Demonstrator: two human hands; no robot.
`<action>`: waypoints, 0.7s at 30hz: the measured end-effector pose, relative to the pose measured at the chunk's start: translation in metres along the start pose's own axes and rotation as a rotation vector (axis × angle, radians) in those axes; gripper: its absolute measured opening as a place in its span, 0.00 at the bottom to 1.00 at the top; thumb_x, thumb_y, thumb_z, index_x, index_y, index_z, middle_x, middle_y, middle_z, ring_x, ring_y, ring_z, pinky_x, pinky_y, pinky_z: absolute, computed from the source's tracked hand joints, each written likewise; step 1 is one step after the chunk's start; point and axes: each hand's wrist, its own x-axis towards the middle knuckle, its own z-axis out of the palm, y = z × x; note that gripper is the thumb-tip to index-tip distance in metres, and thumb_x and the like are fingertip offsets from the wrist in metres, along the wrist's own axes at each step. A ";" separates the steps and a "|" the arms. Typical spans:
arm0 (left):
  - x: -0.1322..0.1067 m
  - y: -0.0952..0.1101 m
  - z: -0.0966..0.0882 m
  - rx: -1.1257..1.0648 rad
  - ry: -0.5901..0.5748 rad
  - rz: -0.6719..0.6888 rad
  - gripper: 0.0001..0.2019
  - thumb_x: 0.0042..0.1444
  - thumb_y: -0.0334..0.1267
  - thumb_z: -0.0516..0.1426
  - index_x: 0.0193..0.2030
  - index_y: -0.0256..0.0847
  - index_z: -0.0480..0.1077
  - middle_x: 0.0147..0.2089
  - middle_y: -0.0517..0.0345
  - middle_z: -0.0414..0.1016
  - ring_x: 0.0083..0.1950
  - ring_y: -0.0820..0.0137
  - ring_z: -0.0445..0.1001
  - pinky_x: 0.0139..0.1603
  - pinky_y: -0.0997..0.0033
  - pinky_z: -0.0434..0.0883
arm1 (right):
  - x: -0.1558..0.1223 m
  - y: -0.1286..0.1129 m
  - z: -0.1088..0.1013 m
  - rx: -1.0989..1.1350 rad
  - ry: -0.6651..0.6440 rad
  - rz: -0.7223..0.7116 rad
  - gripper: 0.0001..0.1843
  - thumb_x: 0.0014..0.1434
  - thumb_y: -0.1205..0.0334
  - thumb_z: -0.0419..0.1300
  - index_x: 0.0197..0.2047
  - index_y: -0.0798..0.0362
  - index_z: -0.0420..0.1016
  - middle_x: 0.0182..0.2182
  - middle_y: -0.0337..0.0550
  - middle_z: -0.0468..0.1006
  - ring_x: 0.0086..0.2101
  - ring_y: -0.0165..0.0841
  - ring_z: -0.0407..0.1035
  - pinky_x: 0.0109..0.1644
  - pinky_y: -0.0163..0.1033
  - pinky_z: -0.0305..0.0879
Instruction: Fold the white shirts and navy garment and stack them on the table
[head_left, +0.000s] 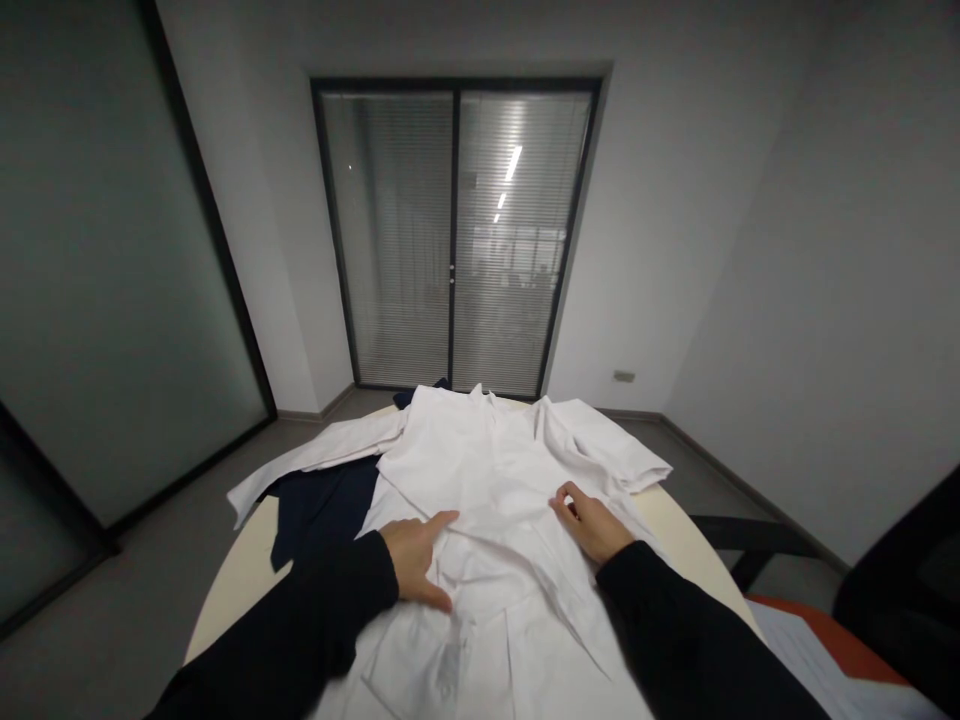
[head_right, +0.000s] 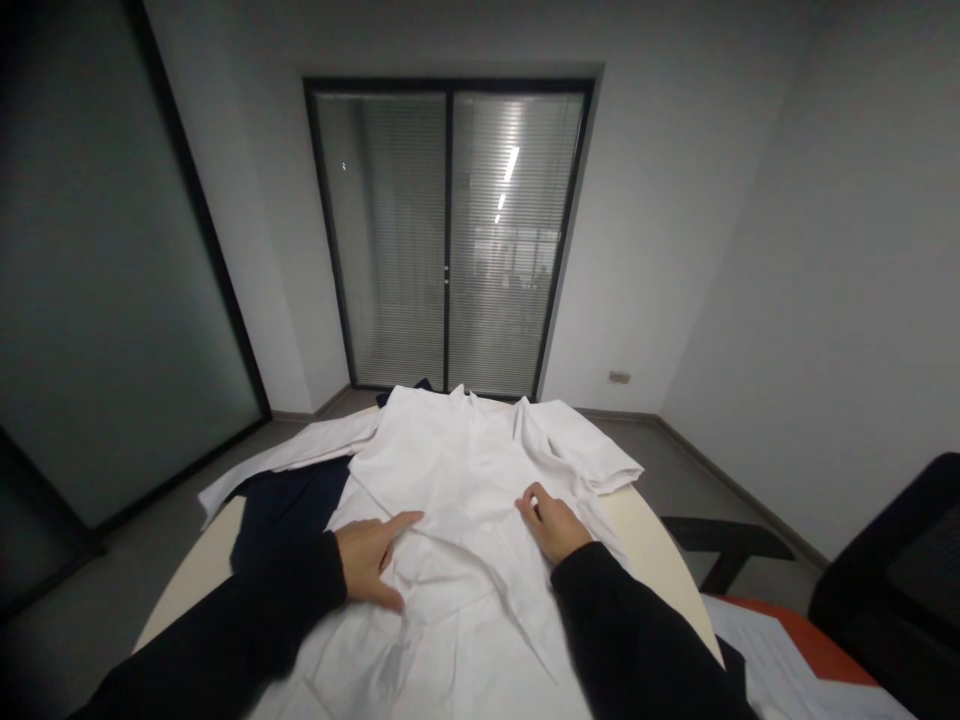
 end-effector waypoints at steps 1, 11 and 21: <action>-0.001 -0.001 0.000 0.002 -0.006 -0.012 0.60 0.31 0.61 0.67 0.70 0.43 0.47 0.30 0.58 0.73 0.40 0.52 0.75 0.38 0.64 0.67 | 0.000 0.003 -0.001 -0.005 -0.035 -0.003 0.14 0.63 0.48 0.47 0.40 0.49 0.64 0.19 0.34 0.68 0.24 0.33 0.65 0.31 0.36 0.54; -0.005 -0.043 0.004 -0.461 -0.227 0.090 0.48 0.39 0.34 0.62 0.69 0.51 0.48 0.45 0.64 0.68 0.27 0.77 0.68 0.27 0.78 0.64 | -0.017 0.030 -0.029 0.458 -0.559 0.084 0.44 0.33 0.52 0.72 0.55 0.50 0.65 0.40 0.42 0.79 0.40 0.39 0.73 0.40 0.37 0.67; 0.006 -0.047 -0.009 -0.428 0.068 0.136 0.28 0.51 0.49 0.61 0.59 0.45 0.67 0.44 0.57 0.71 0.37 0.70 0.72 0.39 0.72 0.70 | -0.012 0.023 -0.035 0.006 -0.232 0.021 0.24 0.47 0.43 0.66 0.42 0.51 0.75 0.24 0.36 0.71 0.27 0.33 0.67 0.34 0.36 0.61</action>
